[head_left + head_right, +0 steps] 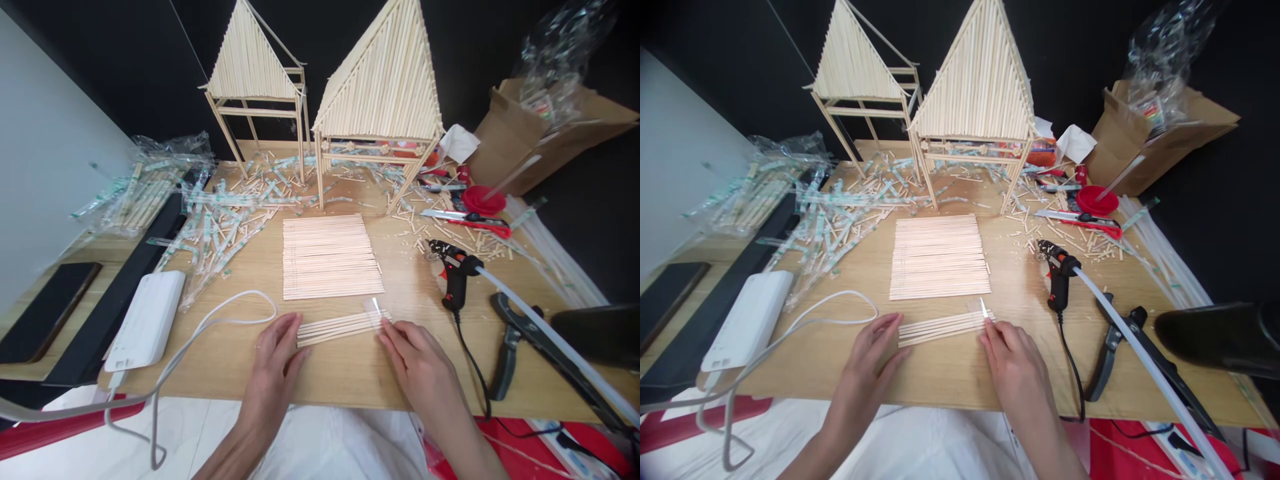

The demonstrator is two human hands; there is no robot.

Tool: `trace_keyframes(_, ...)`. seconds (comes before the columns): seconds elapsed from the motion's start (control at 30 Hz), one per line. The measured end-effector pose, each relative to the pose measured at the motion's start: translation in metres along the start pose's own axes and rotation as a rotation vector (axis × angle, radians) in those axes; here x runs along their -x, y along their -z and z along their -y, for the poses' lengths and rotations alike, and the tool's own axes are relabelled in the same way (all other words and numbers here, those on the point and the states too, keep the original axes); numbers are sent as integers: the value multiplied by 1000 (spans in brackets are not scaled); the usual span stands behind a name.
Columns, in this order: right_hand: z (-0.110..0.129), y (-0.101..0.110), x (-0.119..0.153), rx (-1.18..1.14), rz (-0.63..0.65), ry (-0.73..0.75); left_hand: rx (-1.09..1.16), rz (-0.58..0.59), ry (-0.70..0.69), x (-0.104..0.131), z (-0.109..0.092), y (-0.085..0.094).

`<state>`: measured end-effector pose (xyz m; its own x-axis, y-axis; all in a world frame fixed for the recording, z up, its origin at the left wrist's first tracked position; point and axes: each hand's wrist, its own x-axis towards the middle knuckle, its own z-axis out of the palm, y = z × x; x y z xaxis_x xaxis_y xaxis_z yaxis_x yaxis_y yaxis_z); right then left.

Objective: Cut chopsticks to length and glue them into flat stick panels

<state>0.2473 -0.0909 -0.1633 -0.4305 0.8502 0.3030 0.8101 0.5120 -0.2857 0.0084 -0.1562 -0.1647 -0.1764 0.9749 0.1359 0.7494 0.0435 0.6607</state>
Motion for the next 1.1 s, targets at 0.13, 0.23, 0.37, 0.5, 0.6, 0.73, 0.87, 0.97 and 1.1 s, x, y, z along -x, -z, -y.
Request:
trace_keyframes(0.13,0,0,0,3,-3,12,51,39,-91,-16,9,3)
trace_keyframes(0.23,-1,-1,0,1,-8,7,96,77,-76,-21,7,3)
trace_keyframes(0.37,-1,-1,-1,3,-11,7,146,71,-31,-22,4,2)
trace_keyframes(0.5,-2,-1,0,3,-9,9,157,70,16,-22,6,3)
trace_keyframes(0.6,-2,0,0,-1,-8,16,160,71,21,-23,7,3)
trace_keyframes(0.73,-2,-1,1,-8,-11,15,150,68,19,-25,7,2)
trace_keyframes(0.87,-4,-4,1,-12,-20,32,117,56,-24,-24,8,2)
trace_keyframes(0.97,-6,-8,2,-1,-45,47,7,33,-85,-19,9,4)
trace_keyframes(1.1,-7,-10,4,8,-44,40,-198,10,-284,-8,9,2)
